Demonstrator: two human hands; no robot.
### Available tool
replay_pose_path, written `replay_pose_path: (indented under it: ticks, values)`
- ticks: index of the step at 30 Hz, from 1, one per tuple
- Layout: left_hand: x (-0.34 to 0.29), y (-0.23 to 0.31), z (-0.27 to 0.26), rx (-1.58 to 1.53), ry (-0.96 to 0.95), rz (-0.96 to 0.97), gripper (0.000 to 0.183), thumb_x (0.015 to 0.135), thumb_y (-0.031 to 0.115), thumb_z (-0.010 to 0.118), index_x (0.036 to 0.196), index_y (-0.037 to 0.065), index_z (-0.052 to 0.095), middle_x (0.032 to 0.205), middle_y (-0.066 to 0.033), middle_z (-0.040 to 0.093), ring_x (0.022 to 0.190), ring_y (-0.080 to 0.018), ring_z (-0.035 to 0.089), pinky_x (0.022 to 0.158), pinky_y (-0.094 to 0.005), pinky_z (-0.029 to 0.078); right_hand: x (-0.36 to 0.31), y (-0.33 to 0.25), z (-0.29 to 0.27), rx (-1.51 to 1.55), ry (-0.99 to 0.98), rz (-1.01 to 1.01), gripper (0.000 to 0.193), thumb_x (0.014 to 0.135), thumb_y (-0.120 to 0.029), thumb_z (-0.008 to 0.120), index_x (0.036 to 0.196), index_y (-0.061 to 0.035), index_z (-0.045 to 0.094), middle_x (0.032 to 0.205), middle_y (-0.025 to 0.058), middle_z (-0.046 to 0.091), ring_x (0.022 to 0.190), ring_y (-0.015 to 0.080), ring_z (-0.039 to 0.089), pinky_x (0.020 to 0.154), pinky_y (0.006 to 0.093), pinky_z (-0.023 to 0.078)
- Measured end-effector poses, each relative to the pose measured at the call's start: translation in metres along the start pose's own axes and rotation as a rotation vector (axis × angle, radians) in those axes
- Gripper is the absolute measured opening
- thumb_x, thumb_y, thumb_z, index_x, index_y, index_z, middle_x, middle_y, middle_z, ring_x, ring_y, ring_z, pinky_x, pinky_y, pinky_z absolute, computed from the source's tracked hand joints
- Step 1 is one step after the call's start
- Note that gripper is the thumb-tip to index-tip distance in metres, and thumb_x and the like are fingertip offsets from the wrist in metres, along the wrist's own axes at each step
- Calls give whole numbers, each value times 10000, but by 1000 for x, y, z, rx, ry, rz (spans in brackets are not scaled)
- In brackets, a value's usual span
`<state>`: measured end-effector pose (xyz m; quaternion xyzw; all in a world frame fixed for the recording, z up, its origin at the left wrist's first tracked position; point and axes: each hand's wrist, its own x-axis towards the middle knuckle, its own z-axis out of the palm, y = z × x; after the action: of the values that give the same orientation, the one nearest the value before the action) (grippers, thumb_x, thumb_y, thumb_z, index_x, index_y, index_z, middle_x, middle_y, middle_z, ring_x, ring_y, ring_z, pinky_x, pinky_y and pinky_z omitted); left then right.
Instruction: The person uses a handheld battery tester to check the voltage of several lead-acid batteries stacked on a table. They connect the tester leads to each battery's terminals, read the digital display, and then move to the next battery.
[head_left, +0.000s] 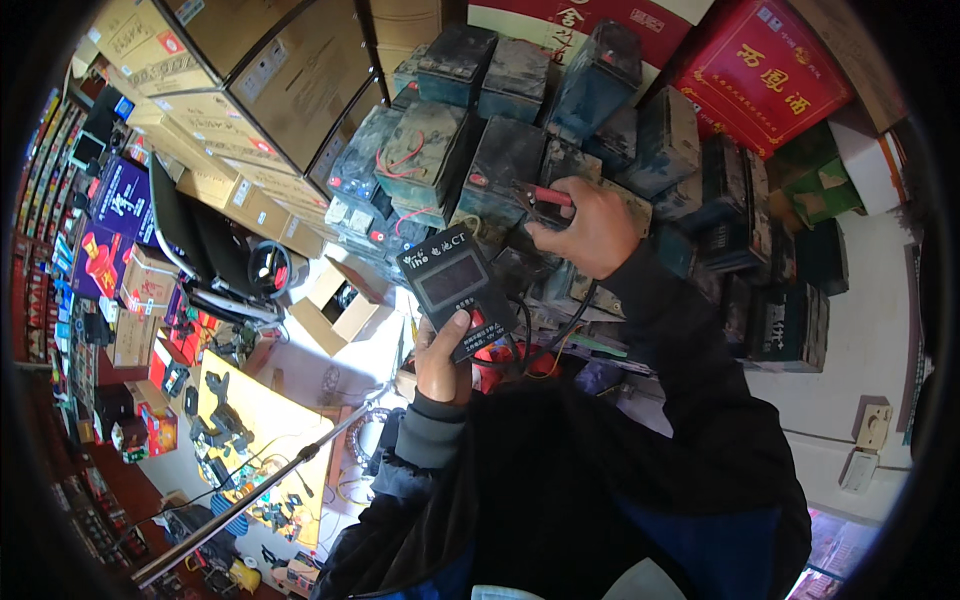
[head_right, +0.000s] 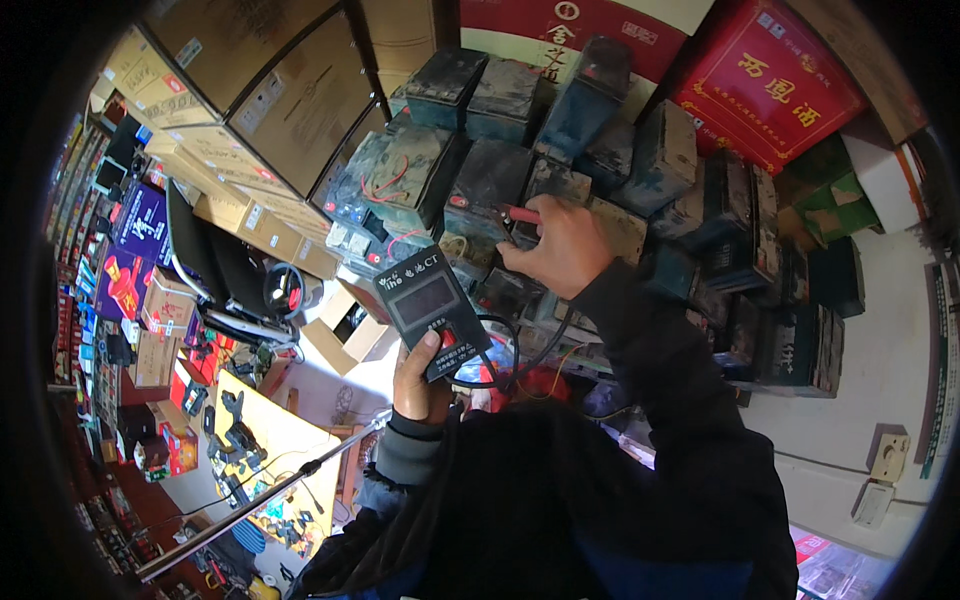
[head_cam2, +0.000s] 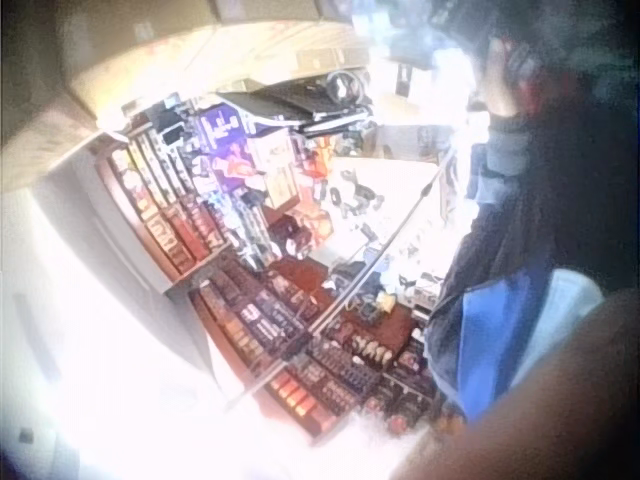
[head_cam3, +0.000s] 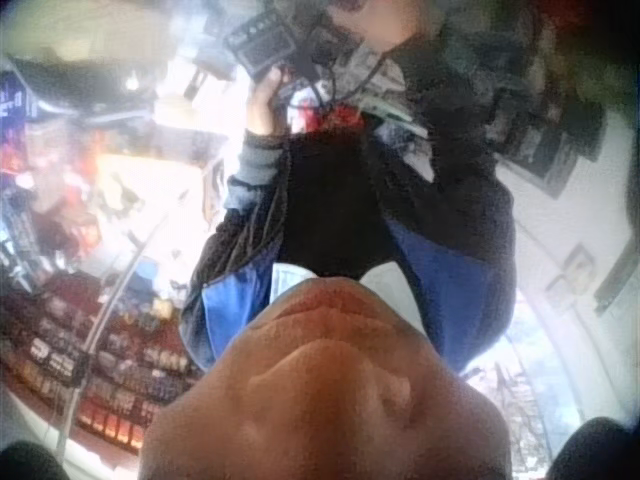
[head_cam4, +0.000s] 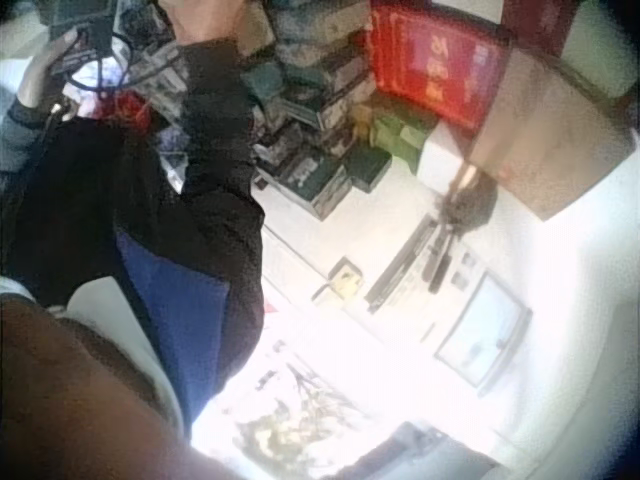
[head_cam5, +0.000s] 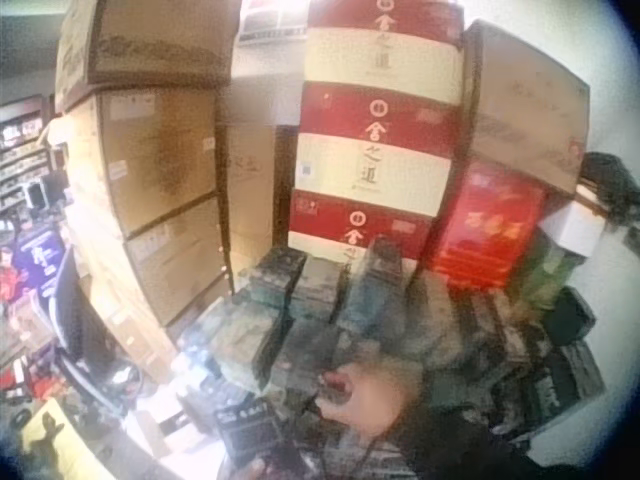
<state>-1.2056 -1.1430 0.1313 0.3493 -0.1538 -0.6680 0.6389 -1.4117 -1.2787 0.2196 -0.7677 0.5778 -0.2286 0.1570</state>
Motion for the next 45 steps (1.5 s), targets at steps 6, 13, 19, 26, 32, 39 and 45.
replay_pose_path:
  ticks: [6,13,19,26,32,39,45]
  values:
    - [0,2,-5,-10,54,-8,547,986,189,625,1445,-52,452,1350,-181,615,1217,-286,619,1073,-422,475,19,0,19,-71,3,-233,538,779,-276,844,1174,43,665,967,211,695,817,363,698,728,433,562]
    - [-5,8,-5,-99,84,-96,514,992,130,596,1447,-53,441,1334,-189,619,1193,-286,636,1052,-426,500,34,-8,30,-184,-73,-263,475,789,-269,824,1104,47,662,994,237,692,866,421,688,783,483,566]
    - [0,9,-9,-166,66,-27,459,972,97,648,1382,-10,471,1271,-193,643,1105,-305,673,964,-455,557,39,-24,27,-292,-130,-239,387,783,-276,812,967,29,660,935,227,690,848,425,698,761,504,573]
    - [-3,14,-11,-166,113,-37,463,976,112,653,1385,12,461,1255,-193,646,1075,-309,687,864,-457,601,51,-36,24,-426,-253,-278,370,789,-259,802,986,26,674,895,209,695,831,416,707,749,503,575]
    - [-8,25,-15,-138,118,-109,506,983,118,635,1428,-18,435,1304,-193,625,1149,-307,652,987,-455,535,45,-52,35,-513,-239,-269,340,790,-238,787,986,21,687,909,212,709,809,416,710,743,506,584]
    - [-5,28,-18,-204,48,-92,494,970,117,669,1396,25,436,1260,-195,637,1085,-326,679,871,-504,600,62,-67,19,-477,-330,-110,430,746,-332,793,980,22,725,899,245,725,858,425,714,772,504,581]
    - [2,37,-15,-136,90,-54,418,987,243,678,1297,-15,572,1069,-87,696,863,-160,659,722,-282,526,60,-65,17,-369,-287,-95,565,747,-443,805,1042,32,729,955,235,741,923,416,715,833,490,567]
